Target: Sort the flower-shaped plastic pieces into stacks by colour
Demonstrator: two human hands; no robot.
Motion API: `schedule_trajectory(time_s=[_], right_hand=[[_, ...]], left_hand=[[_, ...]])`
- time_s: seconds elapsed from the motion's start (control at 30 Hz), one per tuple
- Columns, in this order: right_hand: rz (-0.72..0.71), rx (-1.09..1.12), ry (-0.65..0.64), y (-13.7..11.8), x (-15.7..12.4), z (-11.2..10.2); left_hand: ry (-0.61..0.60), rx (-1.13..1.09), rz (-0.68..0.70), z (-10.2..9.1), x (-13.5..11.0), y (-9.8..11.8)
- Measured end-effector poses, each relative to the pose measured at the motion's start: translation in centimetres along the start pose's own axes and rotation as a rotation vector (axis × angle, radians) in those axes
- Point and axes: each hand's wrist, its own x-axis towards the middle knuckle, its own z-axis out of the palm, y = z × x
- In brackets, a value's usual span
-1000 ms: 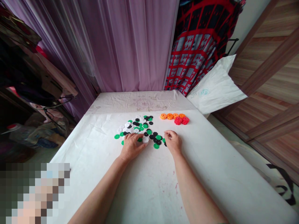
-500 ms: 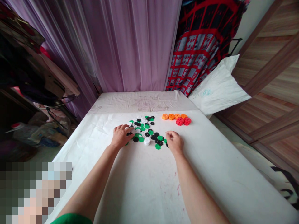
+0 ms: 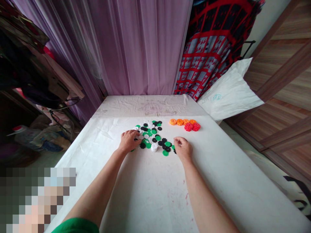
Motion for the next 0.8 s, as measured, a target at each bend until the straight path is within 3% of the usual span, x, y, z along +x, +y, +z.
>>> schedule_trajectory(time_s=[0.8], right_hand=[[0.002, -0.012, -0.004, 0.0, -0.1, 0.0]], left_hand=[[0.034, 0.024, 0.056, -0.1, -1.0, 1.8]])
